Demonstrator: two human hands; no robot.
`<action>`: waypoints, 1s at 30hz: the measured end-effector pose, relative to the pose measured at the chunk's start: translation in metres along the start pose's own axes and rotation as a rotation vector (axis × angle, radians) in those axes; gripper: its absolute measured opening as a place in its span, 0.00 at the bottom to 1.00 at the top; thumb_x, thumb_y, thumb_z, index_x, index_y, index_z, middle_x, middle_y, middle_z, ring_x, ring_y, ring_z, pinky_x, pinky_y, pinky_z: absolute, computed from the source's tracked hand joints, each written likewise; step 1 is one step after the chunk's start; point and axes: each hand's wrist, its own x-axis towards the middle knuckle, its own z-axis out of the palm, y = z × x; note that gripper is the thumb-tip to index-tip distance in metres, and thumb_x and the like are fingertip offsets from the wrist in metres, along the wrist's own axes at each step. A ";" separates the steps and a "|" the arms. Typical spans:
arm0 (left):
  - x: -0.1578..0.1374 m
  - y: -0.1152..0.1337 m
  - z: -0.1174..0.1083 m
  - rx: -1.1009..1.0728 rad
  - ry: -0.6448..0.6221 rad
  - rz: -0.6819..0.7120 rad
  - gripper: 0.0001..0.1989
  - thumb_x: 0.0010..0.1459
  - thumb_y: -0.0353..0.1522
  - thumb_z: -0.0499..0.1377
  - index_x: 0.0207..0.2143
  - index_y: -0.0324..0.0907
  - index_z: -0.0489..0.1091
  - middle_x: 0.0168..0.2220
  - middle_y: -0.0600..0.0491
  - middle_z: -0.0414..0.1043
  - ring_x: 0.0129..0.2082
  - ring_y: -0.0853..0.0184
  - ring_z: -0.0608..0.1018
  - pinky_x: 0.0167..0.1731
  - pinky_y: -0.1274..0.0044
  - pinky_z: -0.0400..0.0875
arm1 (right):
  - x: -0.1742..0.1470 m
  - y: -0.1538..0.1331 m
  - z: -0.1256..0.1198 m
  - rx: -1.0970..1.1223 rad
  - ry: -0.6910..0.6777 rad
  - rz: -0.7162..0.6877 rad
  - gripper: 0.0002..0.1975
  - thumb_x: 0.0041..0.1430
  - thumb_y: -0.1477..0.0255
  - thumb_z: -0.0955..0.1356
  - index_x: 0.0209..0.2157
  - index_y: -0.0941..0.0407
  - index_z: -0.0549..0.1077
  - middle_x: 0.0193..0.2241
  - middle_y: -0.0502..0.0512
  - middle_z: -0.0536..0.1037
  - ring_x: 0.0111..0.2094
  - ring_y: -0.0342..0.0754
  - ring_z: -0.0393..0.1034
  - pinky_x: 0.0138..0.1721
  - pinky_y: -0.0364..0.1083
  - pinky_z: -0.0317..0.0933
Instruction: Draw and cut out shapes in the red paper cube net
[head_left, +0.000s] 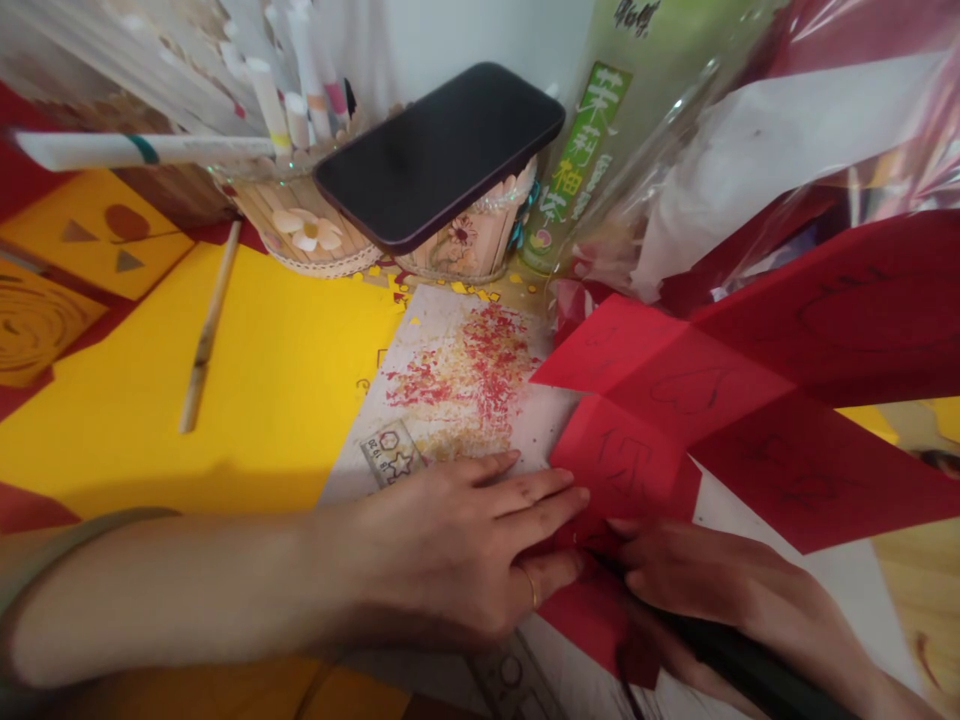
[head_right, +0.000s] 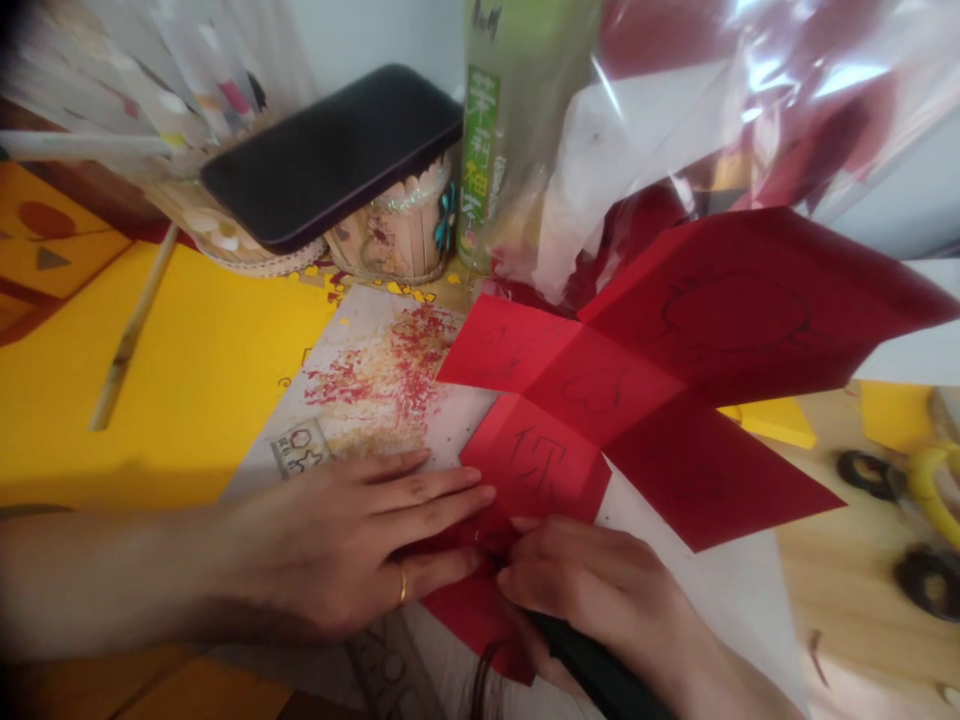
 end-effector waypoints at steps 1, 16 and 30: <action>0.000 0.000 0.000 -0.002 -0.003 0.000 0.16 0.66 0.29 0.48 0.50 0.40 0.71 0.56 0.43 0.68 0.56 0.57 0.71 0.48 0.67 0.70 | 0.000 0.001 0.001 -0.007 -0.005 -0.017 0.11 0.58 0.81 0.64 0.36 0.50 0.68 0.23 0.47 0.76 0.24 0.42 0.74 0.31 0.39 0.71; -0.001 0.000 -0.001 -0.020 -0.041 -0.028 0.17 0.67 0.29 0.47 0.53 0.42 0.69 0.57 0.45 0.66 0.58 0.59 0.69 0.51 0.68 0.67 | 0.004 0.014 -0.012 0.059 -0.131 -0.089 0.13 0.55 0.81 0.66 0.39 0.50 0.65 0.25 0.48 0.76 0.27 0.43 0.76 0.30 0.39 0.73; -0.002 0.003 -0.002 -0.048 -0.040 -0.045 0.17 0.67 0.29 0.46 0.52 0.42 0.70 0.58 0.44 0.66 0.58 0.59 0.69 0.51 0.68 0.67 | 0.003 0.010 -0.012 -0.018 -0.154 -0.121 0.14 0.53 0.80 0.67 0.39 0.51 0.65 0.27 0.47 0.78 0.28 0.43 0.77 0.30 0.37 0.72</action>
